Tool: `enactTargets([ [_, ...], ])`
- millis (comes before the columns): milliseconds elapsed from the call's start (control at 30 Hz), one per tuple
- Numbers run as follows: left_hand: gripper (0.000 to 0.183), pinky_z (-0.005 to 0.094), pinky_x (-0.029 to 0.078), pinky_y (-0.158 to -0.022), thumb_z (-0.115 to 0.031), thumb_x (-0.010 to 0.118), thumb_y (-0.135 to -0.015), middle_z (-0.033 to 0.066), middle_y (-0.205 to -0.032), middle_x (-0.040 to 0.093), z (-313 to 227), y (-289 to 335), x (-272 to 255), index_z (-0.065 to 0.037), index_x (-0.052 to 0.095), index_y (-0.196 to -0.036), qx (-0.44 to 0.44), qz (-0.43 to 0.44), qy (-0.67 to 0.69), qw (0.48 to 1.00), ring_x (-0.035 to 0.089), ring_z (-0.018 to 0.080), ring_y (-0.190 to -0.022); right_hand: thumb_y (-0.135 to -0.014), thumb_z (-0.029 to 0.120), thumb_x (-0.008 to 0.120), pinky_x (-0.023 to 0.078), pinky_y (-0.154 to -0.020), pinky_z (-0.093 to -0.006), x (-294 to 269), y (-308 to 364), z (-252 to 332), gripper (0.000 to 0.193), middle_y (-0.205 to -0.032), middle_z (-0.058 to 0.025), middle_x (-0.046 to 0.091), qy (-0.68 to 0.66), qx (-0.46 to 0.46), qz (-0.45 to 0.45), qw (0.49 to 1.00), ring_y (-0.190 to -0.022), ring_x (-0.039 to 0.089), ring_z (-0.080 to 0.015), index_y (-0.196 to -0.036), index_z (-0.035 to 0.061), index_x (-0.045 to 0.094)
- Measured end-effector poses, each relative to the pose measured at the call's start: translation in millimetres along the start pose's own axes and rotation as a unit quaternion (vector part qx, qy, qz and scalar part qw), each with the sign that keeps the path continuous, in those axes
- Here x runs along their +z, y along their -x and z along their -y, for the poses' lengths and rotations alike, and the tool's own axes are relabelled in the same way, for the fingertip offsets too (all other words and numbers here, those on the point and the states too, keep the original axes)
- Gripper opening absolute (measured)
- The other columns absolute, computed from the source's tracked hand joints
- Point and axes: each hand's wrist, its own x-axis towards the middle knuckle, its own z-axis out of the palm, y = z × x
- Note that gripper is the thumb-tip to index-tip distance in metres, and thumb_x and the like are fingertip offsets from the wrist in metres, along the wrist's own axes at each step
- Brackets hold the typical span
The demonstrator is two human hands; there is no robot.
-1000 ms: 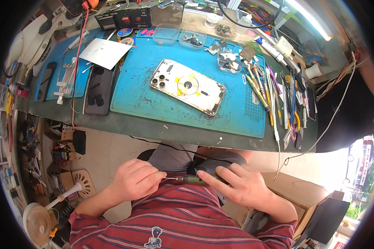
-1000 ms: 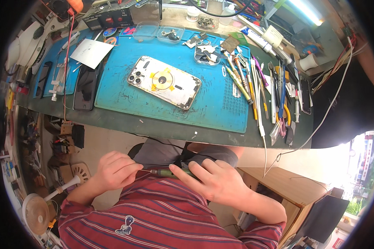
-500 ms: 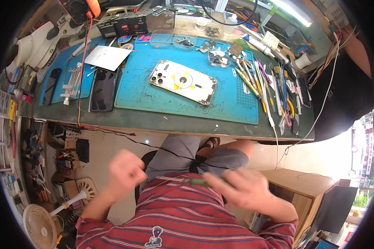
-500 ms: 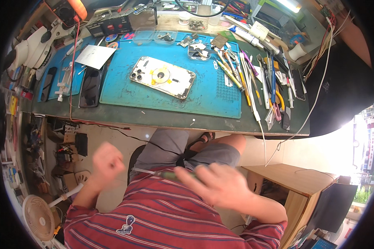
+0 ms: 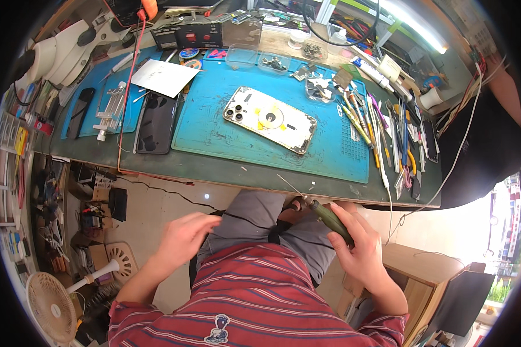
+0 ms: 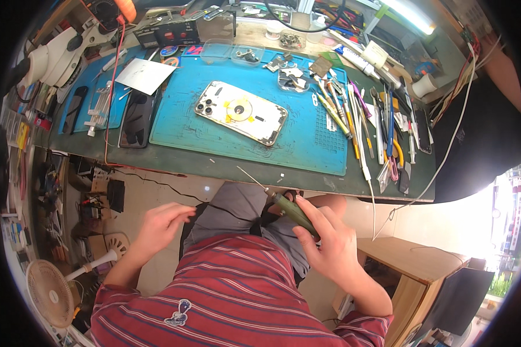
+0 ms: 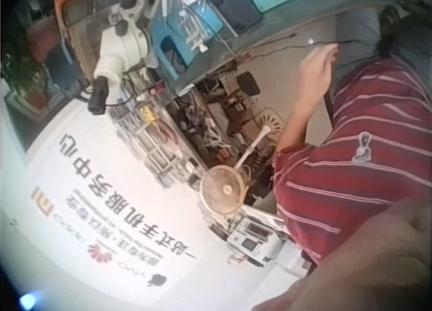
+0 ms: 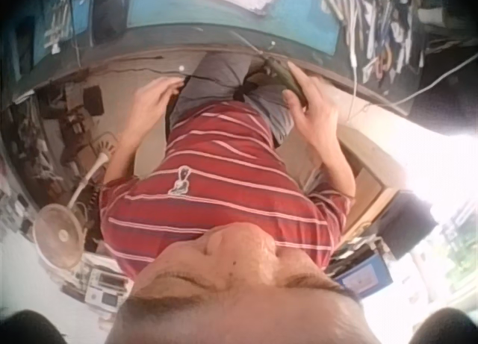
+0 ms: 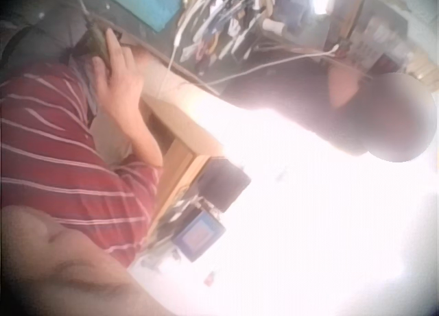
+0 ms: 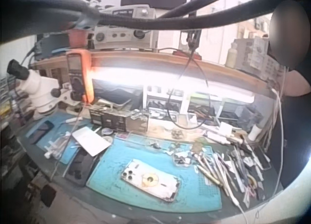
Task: The person uses a soldering iron to work on the internal components of a disassembled smartphone placed on a blue mat. They repeatedly apply the soldering iron to the phone's circuitry while holding the device steady with their other hand.
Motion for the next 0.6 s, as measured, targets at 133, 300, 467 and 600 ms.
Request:
enactTargets([
  [133,0.032,0.0303,0.059,-0.093,-0.019,0.057,-0.116,0.0098,-0.116,0.08,-52,-40,20,-0.003,0.068,-0.141,-0.07,0.036,0.339,0.937,0.074,0.0175,-0.115,-0.097,0.014,0.079,0.054,-0.059,-0.0357,4,0,-1,0.056,-0.098,-0.0107,0.07,-0.023,-0.014,0.006,1.0,-0.069,0.066,-0.0249,-0.151,0.0081,0.064],
  [300,0.032,0.0285,0.057,-0.075,-0.021,0.054,-0.117,0.0085,-0.096,0.075,-82,-86,52,0.003,0.071,-0.13,0.003,-0.021,0.48,0.877,0.07,0.0164,-0.08,-0.098,0.014,0.078,0.055,-0.061,-0.0357,8,5,6,0.055,-0.097,-0.0118,0.07,-0.058,-0.002,0.013,0.998,-0.071,0.068,-0.0258,-0.15,0.0076,0.064],
  [467,0.035,0.0262,0.045,-0.061,-0.017,0.049,-0.117,0.0042,-0.074,0.063,-66,-95,49,0.002,0.072,-0.098,-0.002,-0.149,0.523,0.839,0.056,0.0096,-0.064,-0.089,0.014,0.087,0.057,-0.066,-0.0335,-7,10,-6,0.066,-0.106,-0.014,0.074,-0.058,0.003,0.012,0.998,-0.076,0.071,-0.0262,-0.15,0.0052,0.063],
  [600,0.014,0.0321,0.048,-0.055,-0.004,0.063,-0.101,0.0078,-0.072,0.063,-44,-97,32,-0.004,0.075,-0.093,0.241,-0.174,0.233,0.926,0.062,0.0199,-0.062,-0.088,0.006,0.084,0.055,-0.062,-0.0357,-23,-8,-25,0.072,-0.104,-0.0109,0.072,0.072,0.029,-0.074,0.994,-0.072,0.069,-0.026,-0.155,0.0086,0.059],
])
